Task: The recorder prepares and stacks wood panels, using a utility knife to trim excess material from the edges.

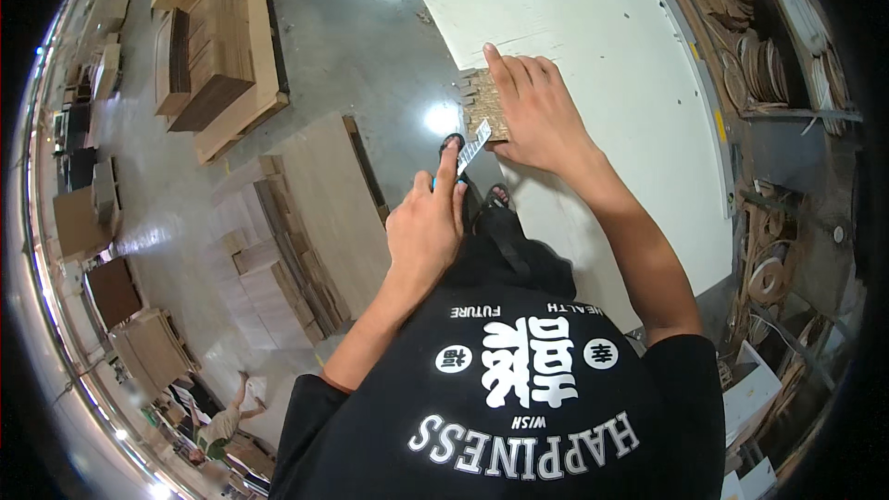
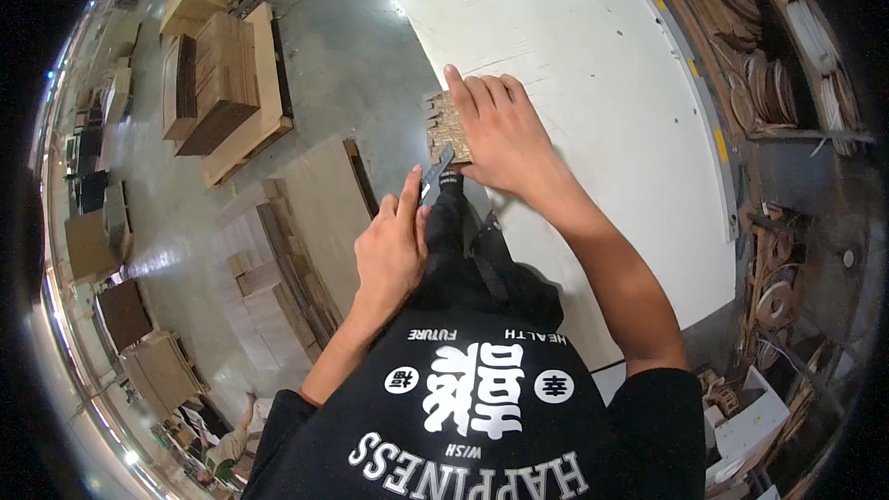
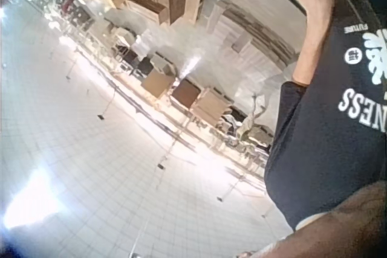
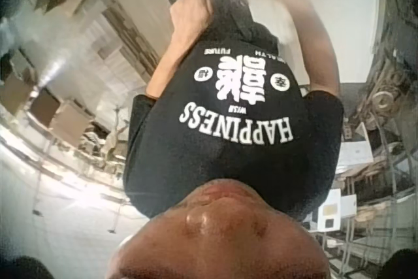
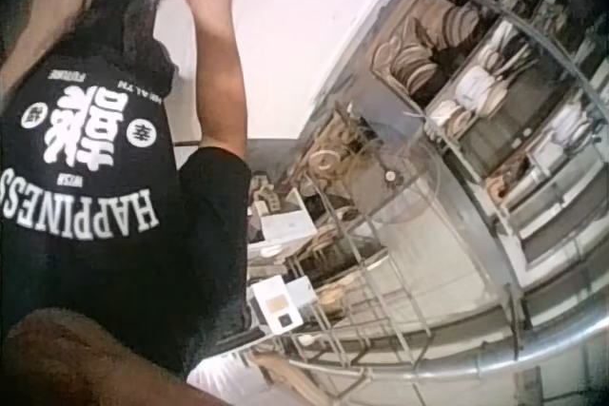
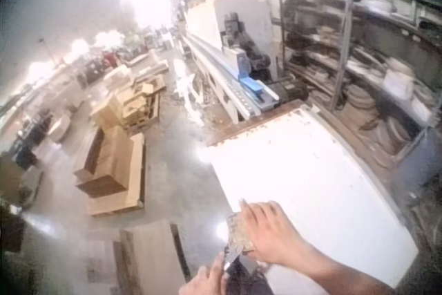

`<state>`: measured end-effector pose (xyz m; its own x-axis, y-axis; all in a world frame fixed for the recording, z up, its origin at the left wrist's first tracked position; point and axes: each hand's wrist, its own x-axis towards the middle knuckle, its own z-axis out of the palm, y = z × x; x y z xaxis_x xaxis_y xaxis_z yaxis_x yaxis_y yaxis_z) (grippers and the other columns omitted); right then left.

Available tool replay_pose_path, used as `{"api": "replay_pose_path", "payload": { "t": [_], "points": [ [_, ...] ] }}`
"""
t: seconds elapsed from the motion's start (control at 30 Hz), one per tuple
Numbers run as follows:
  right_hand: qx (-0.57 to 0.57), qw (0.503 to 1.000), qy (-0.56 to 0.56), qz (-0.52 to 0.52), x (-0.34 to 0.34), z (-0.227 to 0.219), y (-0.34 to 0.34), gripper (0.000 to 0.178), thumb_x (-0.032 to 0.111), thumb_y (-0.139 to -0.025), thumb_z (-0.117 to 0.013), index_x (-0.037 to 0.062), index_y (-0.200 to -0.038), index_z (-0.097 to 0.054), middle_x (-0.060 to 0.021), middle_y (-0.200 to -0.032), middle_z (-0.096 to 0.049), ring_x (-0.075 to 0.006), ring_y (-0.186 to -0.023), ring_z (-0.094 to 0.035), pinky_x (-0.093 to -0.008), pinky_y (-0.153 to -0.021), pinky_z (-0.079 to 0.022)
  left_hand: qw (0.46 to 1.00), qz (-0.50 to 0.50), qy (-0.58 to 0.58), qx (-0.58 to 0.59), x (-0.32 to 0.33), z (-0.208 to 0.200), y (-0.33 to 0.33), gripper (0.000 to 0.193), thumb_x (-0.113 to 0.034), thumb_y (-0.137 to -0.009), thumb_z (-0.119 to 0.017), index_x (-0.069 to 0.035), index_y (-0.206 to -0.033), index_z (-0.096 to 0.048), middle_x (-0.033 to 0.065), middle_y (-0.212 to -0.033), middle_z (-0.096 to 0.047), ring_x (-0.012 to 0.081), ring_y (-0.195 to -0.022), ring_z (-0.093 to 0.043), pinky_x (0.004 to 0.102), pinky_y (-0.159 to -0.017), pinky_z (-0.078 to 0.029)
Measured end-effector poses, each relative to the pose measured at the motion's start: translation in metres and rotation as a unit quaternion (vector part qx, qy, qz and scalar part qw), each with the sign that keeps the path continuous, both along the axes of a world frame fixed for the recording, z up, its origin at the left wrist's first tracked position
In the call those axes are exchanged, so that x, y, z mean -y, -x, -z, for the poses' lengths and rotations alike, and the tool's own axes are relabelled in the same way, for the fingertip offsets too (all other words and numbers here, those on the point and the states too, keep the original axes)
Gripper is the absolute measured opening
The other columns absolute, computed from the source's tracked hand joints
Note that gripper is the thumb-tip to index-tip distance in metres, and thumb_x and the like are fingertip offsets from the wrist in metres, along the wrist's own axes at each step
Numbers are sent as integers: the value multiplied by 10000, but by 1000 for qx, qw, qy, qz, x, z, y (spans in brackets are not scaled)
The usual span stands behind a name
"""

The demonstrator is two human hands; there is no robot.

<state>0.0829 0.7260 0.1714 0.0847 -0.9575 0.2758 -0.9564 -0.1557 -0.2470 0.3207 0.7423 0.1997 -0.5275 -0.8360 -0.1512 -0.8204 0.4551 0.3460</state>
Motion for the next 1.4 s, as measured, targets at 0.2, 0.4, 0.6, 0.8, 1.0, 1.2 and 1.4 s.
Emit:
{"api": "replay_pose_path", "payload": {
  "t": [0.2,0.4,0.6,0.8,1.0,1.2,1.4],
  "points": [
    [0,1000,-2,-23,-1,0,1,1290,415,-673,-949,5,-1668,-239,-194,-1303,-572,-355,-1229,-547,-499,-1120,-382,999,20,21,30,7,5,-3,518,-269,-1074,-596,-207,-1575,-480,149,-923,-620,350,-730,-681,473,-589,-539],
    [7,1000,6,-23,-1,-1,0,1278,413,-681,-948,63,-1684,-238,-194,-1284,-568,-362,-1210,-548,-504,-1101,-386,998,43,46,11,21,8,-8,521,-277,-1052,-630,-215,-1553,-500,124,-880,-605,329,-711,-671,465,-582,-526],
    [14,1000,-1,-20,-2,-3,-1,1263,401,-685,-946,74,-1685,-247,-193,-1282,-566,-364,-1215,-545,-505,-1114,-378,996,43,78,4,54,5,5,482,-297,-1064,-616,-232,-1531,-519,122,-877,-614,329,-737,-689,464,-596,-529],
    [7,1000,-1,-15,-2,-2,-1,1259,395,-693,-943,78,-1687,-237,-192,-1295,-567,-362,-1224,-545,-501,-1128,-376,997,65,42,10,51,4,1,463,-289,-1077,-596,-219,-1528,-521,124,-898,-625,341,-731,-691,463,-599,-535],
    [0,1000,-3,-11,-2,-1,-1,1277,416,-695,-944,85,-1694,-221,-186,-1307,-566,-356,-1231,-546,-498,-1137,-375,997,66,50,-1,52,6,3,465,-297,-1082,-588,-216,-1534,-516,122,-910,-636,334,-735,-696,461,-594,-539],
    [3,1000,-10,-13,-2,-2,0,1291,440,-694,-946,114,-1704,-212,-180,-1311,-562,-352,-1235,-544,-499,-1133,-378,996,62,58,21,62,1,9,448,-301,-1088,-574,-235,-1528,-522,128,-917,-644,338,-746,-697,458,-598,-540],
    [3,1000,-14,-14,2,-3,1,1271,424,-697,-946,131,-1704,-227,-183,-1300,-558,-351,-1237,-540,-497,-1129,-379,995,65,73,14,80,3,17,448,-314,-1091,-567,-247,-1531,-515,128,-898,-640,340,-745,-700,463,-605,-540]
  ]
}}
